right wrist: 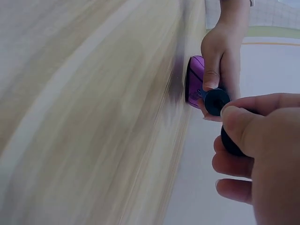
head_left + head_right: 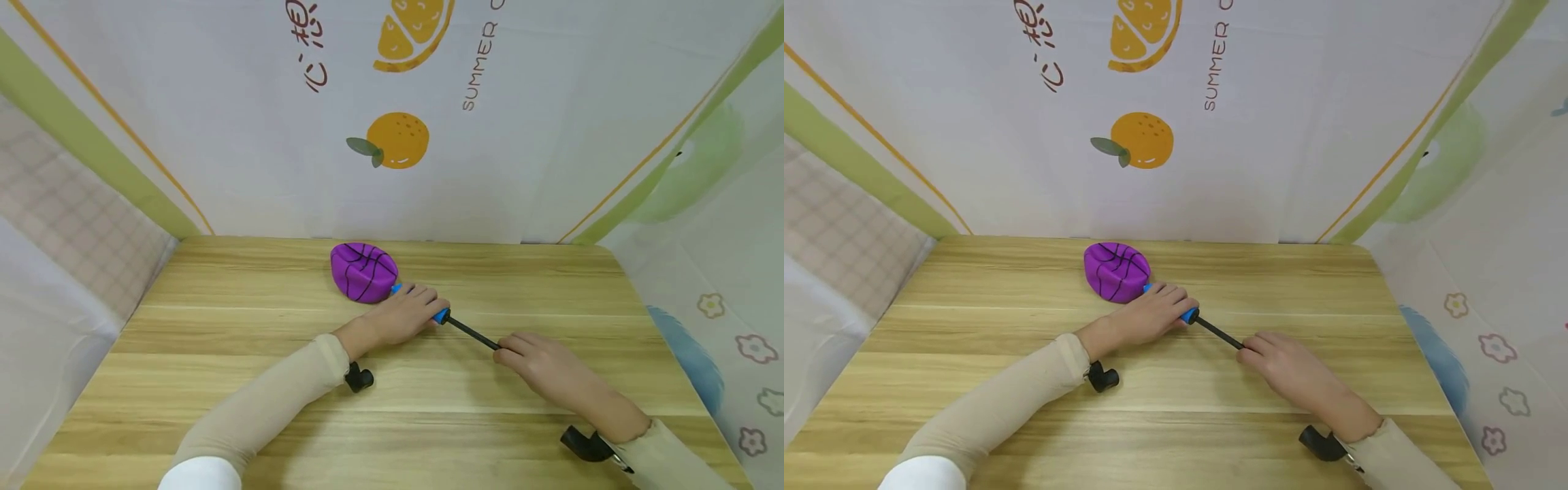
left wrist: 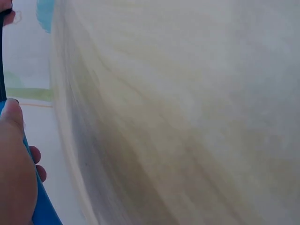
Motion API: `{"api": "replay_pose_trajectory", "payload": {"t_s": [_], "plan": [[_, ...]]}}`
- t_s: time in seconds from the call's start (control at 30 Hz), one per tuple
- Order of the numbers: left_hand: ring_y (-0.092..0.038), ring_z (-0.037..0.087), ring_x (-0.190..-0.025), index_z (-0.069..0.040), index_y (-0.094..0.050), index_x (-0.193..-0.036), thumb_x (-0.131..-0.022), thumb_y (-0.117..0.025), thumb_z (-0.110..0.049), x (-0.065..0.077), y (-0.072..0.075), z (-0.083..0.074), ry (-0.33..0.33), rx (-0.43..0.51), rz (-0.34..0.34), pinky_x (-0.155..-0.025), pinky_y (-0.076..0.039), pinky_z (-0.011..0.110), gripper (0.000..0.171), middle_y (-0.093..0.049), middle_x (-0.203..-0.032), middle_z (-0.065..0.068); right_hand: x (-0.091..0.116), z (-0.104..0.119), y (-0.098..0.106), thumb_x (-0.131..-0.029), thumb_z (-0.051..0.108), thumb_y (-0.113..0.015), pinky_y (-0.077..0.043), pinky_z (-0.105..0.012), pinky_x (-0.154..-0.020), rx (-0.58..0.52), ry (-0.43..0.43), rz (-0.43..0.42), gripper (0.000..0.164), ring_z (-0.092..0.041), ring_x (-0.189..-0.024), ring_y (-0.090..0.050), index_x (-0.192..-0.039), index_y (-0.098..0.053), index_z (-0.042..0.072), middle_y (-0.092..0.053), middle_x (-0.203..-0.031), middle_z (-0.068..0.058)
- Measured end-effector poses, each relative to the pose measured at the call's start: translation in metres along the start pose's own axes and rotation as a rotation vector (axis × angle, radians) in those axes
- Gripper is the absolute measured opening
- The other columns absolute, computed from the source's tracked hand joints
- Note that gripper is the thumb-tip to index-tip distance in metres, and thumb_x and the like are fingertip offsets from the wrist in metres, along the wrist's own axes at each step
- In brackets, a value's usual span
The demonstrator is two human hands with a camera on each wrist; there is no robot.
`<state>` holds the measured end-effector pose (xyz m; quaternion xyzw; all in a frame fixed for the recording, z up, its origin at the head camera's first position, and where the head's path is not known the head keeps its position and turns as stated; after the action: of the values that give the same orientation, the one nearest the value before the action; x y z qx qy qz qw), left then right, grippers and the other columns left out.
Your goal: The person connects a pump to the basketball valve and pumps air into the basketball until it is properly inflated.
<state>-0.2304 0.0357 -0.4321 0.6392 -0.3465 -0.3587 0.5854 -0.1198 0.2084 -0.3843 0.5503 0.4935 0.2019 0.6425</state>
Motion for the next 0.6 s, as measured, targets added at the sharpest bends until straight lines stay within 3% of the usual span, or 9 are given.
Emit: {"api": "replay_pose_trajectory", "payload": {"t_s": [0.1, 0.17, 0.27, 0.37, 0.6], "plan": [[-0.05, 0.023, -0.125, -0.019, -0.048, -0.141, -0.108, -0.047, -0.037, 0.0, 0.002, -0.001, 0.009, -0.002, -0.008, -0.114, -0.033, 0.047, 0.037, -0.054, -0.124, 0.001, -0.005, -0.003, -0.005, -0.107, 0.013, -0.047, -0.058, -0.03, -0.072, -0.005, -0.004, 0.032, 0.026, -0.018, -0.088, -0.064, -0.1, -0.071, 0.008, -0.067, -0.1, -0.004], [-0.05, 0.023, -0.125, -0.019, -0.049, -0.141, -0.108, -0.049, -0.037, 0.0, 0.002, -0.001, 0.013, -0.014, -0.006, -0.115, -0.032, 0.048, 0.037, -0.054, -0.124, 0.001, -0.009, -0.004, -0.008, -0.096, 0.005, -0.062, -0.057, -0.03, -0.073, -0.01, -0.002, 0.048, 0.011, -0.017, -0.089, -0.064, -0.102, -0.071, 0.008, -0.066, -0.101, -0.003], [-0.049, 0.023, -0.125, -0.02, -0.049, -0.141, -0.107, -0.05, -0.037, -0.001, 0.001, -0.001, 0.019, -0.031, -0.002, -0.115, -0.032, 0.047, 0.037, -0.054, -0.124, 0.001, -0.015, -0.006, -0.012, -0.082, -0.002, -0.074, -0.057, -0.029, -0.074, -0.013, 0.001, 0.053, 0.023, -0.017, -0.088, -0.064, -0.102, -0.07, 0.009, -0.066, -0.101, -0.003], [-0.049, 0.023, -0.124, -0.02, -0.048, -0.141, -0.108, -0.048, -0.037, -0.001, 0.0, -0.001, 0.022, -0.038, 0.003, -0.114, -0.032, 0.046, 0.037, -0.053, -0.125, 0.001, -0.022, -0.008, -0.018, -0.077, -0.004, -0.08, -0.057, -0.029, -0.074, -0.006, 0.006, 0.053, 0.029, -0.016, -0.088, -0.064, -0.1, -0.07, 0.009, -0.067, -0.1, -0.003], [-0.049, 0.02, -0.12, -0.021, -0.049, -0.138, -0.109, -0.042, -0.04, -0.001, -0.001, -0.003, 0.01, -0.063, 0.003, -0.111, -0.033, 0.043, 0.035, -0.053, -0.122, -0.001, -0.035, -0.012, -0.029, -0.079, 0.0, -0.083, -0.057, -0.03, -0.076, 0.016, 0.013, 0.079, 0.027, -0.017, -0.088, -0.064, -0.101, -0.069, 0.011, -0.067, -0.099, -0.002]]}}
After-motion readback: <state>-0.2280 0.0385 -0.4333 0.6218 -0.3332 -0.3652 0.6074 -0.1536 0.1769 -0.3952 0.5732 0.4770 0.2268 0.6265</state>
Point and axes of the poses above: each hand's wrist, its own x-axis away from the middle knuckle, its own y-axis out of the back of the hand, z = x × y, the point moved 7 cm from there along -x, towards the middle knuckle
